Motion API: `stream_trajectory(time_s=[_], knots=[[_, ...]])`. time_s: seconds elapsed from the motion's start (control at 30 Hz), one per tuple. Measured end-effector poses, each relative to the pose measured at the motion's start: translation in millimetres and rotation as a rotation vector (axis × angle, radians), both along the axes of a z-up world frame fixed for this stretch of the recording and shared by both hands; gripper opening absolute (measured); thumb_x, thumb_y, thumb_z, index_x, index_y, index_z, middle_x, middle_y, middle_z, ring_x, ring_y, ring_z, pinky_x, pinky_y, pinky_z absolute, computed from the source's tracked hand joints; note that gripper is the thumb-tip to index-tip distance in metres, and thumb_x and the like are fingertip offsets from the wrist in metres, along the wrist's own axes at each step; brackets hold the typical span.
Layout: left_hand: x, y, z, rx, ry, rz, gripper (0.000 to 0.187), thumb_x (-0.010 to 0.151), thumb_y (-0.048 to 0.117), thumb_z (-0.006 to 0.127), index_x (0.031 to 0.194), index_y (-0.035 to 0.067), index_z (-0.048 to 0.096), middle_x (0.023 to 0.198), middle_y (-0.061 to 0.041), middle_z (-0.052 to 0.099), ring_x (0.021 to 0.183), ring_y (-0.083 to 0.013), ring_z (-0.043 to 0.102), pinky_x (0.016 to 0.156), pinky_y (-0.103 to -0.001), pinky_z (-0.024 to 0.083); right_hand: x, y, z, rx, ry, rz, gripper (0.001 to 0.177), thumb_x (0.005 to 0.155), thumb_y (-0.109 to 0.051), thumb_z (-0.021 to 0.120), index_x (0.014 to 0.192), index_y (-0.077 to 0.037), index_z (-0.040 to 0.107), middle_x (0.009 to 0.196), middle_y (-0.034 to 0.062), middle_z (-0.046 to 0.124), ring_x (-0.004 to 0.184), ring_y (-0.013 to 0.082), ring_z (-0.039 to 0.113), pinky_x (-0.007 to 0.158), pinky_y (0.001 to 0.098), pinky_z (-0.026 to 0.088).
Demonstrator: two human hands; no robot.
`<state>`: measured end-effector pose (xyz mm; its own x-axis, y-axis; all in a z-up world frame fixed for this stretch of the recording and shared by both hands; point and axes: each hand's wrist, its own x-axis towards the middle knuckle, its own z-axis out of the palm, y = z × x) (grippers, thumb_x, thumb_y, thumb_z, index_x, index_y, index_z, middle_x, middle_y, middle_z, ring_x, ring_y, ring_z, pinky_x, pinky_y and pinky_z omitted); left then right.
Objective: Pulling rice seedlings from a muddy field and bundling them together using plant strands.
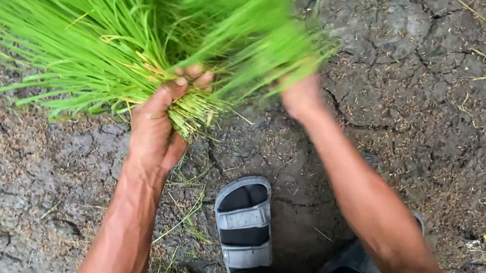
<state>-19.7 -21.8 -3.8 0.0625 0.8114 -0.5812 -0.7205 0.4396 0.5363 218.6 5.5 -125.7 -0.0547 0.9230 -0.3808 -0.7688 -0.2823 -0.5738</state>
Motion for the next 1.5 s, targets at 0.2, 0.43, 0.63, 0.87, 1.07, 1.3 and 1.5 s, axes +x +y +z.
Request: stream_trajectory(time_s=[0.2, 0.43, 0.63, 0.87, 1.07, 1.3, 1.5], knots=[[7, 0, 22, 0.048, 0.123, -0.089, 0.027, 0.092, 0.004, 0.066, 0.118, -0.003, 0.060, 0.118, -0.020, 0.073, 0.112, -0.0341, 0.073, 0.101, -0.050, 0.060, 66, -4, 58, -0.161, -0.022, 0.337, 0.021, 0.096, -0.005, 0.077, 0.109, 0.000, 0.061, 0.082, 0.0029, 0.059, 0.065, 0.0117, 0.055, 0.053, 0.0248, 0.043], [25, 1, 30, 0.123, 0.164, -0.271, 0.031, 0.091, 0.004, 0.070, 0.120, -0.003, 0.061, 0.117, -0.021, 0.074, 0.110, -0.0329, 0.075, 0.100, -0.050, 0.061, 73, -14, 102, -0.203, -0.145, 0.431, 0.024, 0.088, -0.008, 0.079, 0.106, -0.003, 0.064, 0.082, 0.0029, 0.063, 0.060, 0.0102, 0.054, 0.049, 0.0261, 0.043], [32, 2, 20, 0.171, 0.169, -0.357, 0.041, 0.091, 0.013, 0.074, 0.127, -0.003, 0.061, 0.122, -0.019, 0.075, 0.116, -0.0303, 0.073, 0.110, -0.049, 0.054, 46, -16, 146, -0.128, -0.301, 0.519, 0.025, 0.087, -0.011, 0.080, 0.106, 0.000, 0.067, 0.081, 0.0046, 0.064, 0.059, 0.0110, 0.056, 0.048, 0.0275, 0.044], [30, -17, -1, 0.036, 0.426, -0.540, 0.075, 0.073, 0.041, 0.087, 0.132, 0.000, 0.066, 0.121, -0.013, 0.076, 0.120, -0.0242, 0.068, 0.109, -0.047, 0.049, -15, -19, 168, 0.347, -1.359, 0.942, 0.025, 0.088, -0.020, 0.076, 0.107, -0.004, 0.075, 0.085, 0.0123, 0.077, 0.070, 0.0224, 0.073, 0.066, 0.0420, 0.058], [38, -29, -18, 0.040, 0.394, -0.302, 0.064, 0.077, 0.030, 0.089, 0.127, -0.002, 0.067, 0.120, -0.011, 0.076, 0.114, -0.0212, 0.068, 0.107, -0.042, 0.048, -39, -15, 167, 0.318, -1.496, 1.235, 0.024, 0.090, -0.014, 0.063, 0.110, -0.002, 0.071, 0.090, 0.0226, 0.074, 0.079, 0.0351, 0.072, 0.072, 0.0466, 0.057], [33, -17, 17, -0.070, 0.241, 0.050, 0.030, 0.089, 0.015, 0.077, 0.113, 0.001, 0.066, 0.093, -0.008, 0.072, 0.083, -0.0202, 0.070, 0.082, -0.042, 0.058, 7, -25, 159, 0.069, -0.800, 0.956, 0.046, 0.088, -0.008, 0.061, 0.133, -0.013, 0.060, 0.114, 0.0001, 0.072, 0.075, 0.0139, 0.071, 0.058, 0.0289, 0.056], [3, -22, 23, -0.059, 0.115, 0.195, 0.023, 0.093, 0.020, 0.076, 0.102, 0.005, 0.060, 0.079, -0.004, 0.064, 0.073, -0.0189, 0.068, 0.081, -0.045, 0.064, 24, -42, 93, 0.023, -0.846, 0.497, 0.024, 0.102, -0.015, 0.062, 0.121, -0.006, 0.074, 0.107, 0.0064, 0.075, 0.083, 0.0081, 0.067, 0.062, 0.0248, 0.054]])
